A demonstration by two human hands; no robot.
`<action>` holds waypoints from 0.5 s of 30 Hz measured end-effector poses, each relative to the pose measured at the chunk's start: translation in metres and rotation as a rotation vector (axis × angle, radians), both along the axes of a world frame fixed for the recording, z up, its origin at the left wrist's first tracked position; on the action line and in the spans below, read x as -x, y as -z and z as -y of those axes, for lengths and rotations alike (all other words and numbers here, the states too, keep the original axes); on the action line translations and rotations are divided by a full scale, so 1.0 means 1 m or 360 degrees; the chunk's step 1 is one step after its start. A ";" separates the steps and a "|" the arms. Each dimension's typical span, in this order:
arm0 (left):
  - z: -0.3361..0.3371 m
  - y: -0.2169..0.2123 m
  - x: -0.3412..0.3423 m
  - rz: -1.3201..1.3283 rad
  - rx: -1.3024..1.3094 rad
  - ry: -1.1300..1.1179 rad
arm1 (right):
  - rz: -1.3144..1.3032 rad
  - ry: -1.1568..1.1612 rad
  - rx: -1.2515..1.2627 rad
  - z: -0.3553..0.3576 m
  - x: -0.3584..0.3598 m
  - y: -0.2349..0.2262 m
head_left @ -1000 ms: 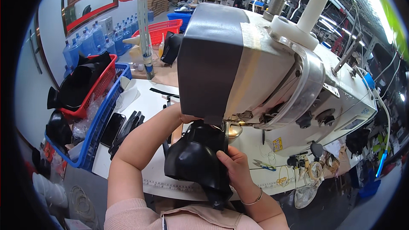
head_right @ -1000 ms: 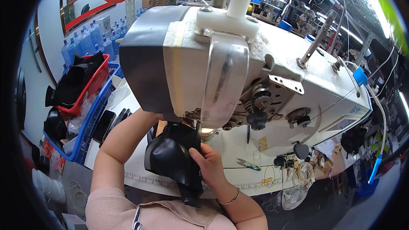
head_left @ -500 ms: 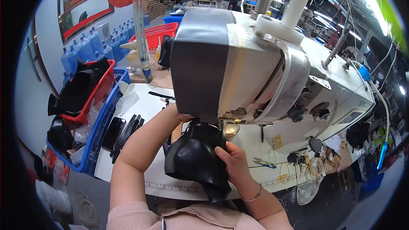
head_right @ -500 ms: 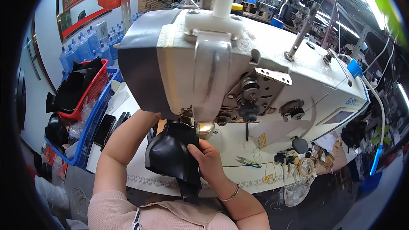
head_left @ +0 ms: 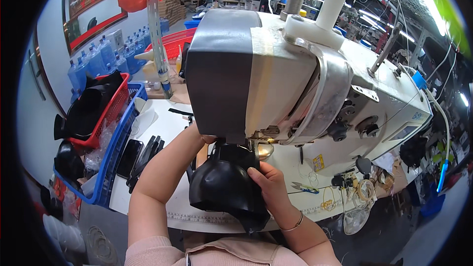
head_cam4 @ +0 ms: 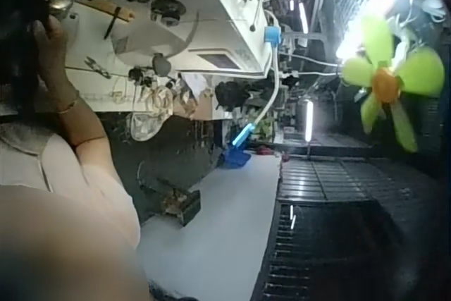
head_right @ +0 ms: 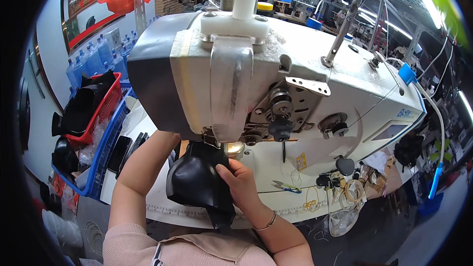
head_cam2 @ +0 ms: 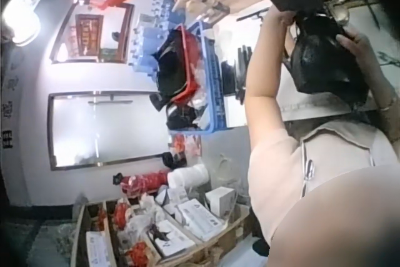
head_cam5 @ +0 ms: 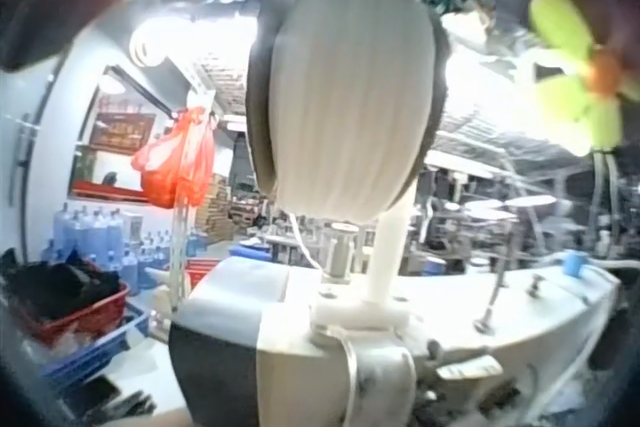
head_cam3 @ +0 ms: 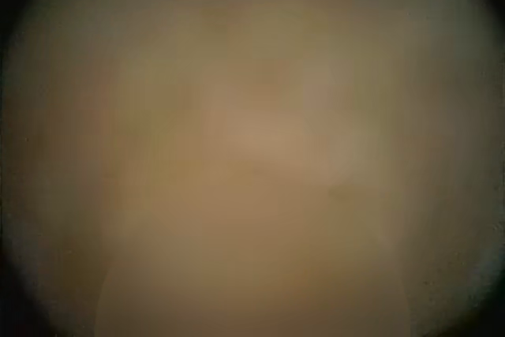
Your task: Stitching and finishing black leather boot uppers using an industrial sewing machine.
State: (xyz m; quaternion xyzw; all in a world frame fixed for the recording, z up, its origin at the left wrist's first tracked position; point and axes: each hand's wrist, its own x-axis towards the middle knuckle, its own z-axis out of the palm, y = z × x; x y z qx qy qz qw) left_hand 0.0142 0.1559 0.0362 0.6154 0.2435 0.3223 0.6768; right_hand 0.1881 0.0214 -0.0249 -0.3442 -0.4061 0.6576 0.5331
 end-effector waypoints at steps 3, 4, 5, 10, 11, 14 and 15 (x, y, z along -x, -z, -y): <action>-0.002 -0.002 0.002 -0.0017 -0.0005 -0.0015 | 0.0161 0.0041 -0.0019 0.003 -0.005 -0.001; 0.003 -0.006 0.007 -0.0035 -0.0012 -0.0051 | 0.0303 0.0065 -0.0039 0.006 -0.006 -0.004; -0.002 -0.002 0.002 -0.0030 -0.0008 -0.0025 | 0.0330 0.0156 -0.0164 0.008 -0.015 -0.004; -0.003 0.006 0.002 -0.0053 -0.0016 -0.0018 | 0.1487 0.1597 -0.1498 0.018 -0.121 0.011; -0.005 0.006 -0.001 -0.0052 -0.0018 -0.0002 | 0.1325 0.2083 -0.1476 0.018 -0.149 0.007; -0.004 0.011 0.001 -0.0057 -0.0024 -0.0003 | 0.1892 0.2530 -0.1424 0.025 -0.206 -0.039; -0.005 0.013 -0.001 -0.0059 -0.0024 -0.0010 | 0.1903 0.2405 -0.1360 0.022 -0.214 -0.041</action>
